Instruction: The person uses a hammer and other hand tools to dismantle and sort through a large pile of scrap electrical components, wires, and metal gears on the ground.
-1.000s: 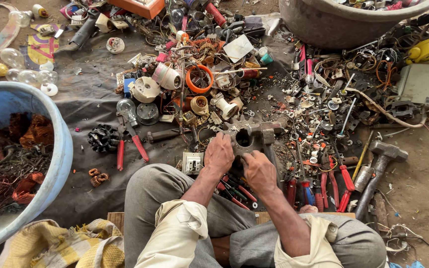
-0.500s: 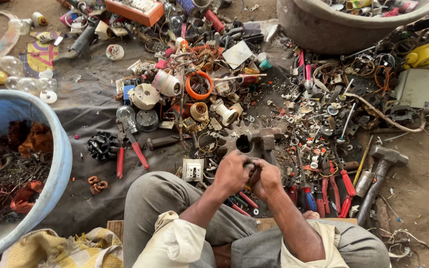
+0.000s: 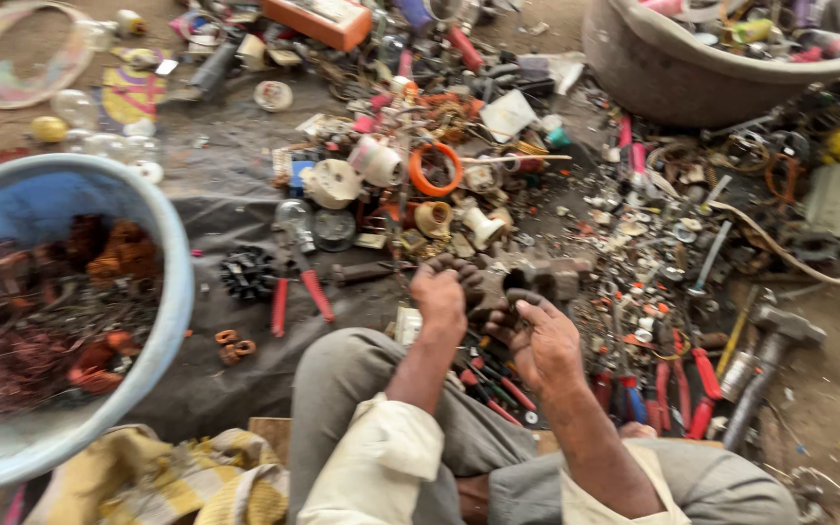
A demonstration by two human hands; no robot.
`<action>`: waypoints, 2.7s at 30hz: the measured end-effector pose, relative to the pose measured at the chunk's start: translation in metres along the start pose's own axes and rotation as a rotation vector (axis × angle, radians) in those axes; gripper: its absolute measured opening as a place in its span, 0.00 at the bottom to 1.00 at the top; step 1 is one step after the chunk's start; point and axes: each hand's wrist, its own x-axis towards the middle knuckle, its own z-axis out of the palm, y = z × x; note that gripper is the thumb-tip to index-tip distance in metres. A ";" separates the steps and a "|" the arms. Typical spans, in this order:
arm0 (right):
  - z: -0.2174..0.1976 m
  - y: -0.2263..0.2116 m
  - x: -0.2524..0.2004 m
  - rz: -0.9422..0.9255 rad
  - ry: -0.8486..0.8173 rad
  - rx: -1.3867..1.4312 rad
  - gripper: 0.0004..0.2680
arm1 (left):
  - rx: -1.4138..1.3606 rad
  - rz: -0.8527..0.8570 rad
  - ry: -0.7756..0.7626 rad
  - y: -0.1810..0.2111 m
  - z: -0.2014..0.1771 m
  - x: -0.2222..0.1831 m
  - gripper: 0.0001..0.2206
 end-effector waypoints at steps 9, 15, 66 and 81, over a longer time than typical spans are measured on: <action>0.259 0.045 -0.087 -0.846 -0.513 -1.241 0.19 | -0.346 -0.120 -0.144 0.011 -0.026 -0.012 0.13; 0.145 0.028 -0.091 -0.905 -0.359 -1.054 0.11 | -0.227 -0.175 -0.185 0.005 -0.007 0.000 0.15; -0.079 -0.065 -0.033 -0.467 0.029 -1.439 0.12 | 2.061 0.337 -0.059 0.024 -0.017 0.008 0.13; -0.059 -0.062 -0.043 -0.552 -0.166 -1.290 0.16 | 1.858 0.229 -0.441 0.029 0.011 -0.074 0.10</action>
